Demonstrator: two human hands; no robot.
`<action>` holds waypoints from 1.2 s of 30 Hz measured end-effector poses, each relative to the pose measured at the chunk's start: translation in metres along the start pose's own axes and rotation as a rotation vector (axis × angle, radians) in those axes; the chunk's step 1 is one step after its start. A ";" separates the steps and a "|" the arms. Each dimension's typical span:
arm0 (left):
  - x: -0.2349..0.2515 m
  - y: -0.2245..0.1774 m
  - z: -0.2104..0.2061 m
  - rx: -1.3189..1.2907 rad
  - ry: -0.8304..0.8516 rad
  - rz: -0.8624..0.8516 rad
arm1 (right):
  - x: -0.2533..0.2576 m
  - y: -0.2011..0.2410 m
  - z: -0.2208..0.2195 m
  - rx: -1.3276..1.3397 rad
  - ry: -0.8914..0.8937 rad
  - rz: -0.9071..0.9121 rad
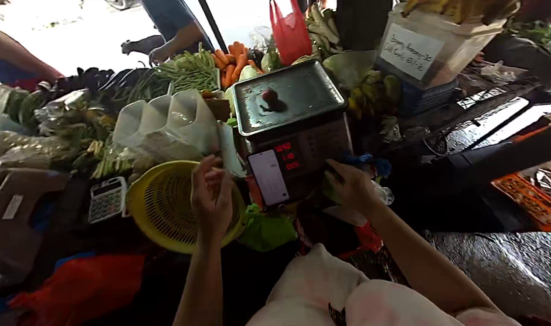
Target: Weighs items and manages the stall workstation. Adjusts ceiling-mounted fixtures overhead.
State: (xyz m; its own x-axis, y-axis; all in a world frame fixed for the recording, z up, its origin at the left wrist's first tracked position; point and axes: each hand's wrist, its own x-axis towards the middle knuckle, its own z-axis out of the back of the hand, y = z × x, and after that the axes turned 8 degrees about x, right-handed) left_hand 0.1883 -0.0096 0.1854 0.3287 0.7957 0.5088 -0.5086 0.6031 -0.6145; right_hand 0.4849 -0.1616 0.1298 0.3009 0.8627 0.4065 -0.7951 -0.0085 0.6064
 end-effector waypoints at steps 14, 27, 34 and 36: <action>-0.160 0.033 -0.016 -0.160 -0.005 0.276 | 0.021 0.000 -0.017 -0.227 -0.074 -0.075; -0.148 0.016 -0.038 -0.099 0.142 0.085 | 0.035 0.034 -0.006 -0.185 0.081 -0.170; -0.155 0.019 -0.046 -0.111 0.185 0.117 | -0.017 0.041 -0.028 0.387 0.487 -0.247; -0.154 0.020 -0.049 -0.118 0.210 0.130 | -0.022 0.045 -0.044 0.428 0.543 -0.184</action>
State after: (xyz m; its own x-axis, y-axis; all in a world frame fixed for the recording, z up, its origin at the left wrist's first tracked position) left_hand 0.1669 -0.1173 0.0656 0.4307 0.8537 0.2928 -0.4649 0.4880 -0.7387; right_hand 0.4190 -0.1582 0.1179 0.0169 0.9982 -0.0580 -0.4469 0.0595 0.8926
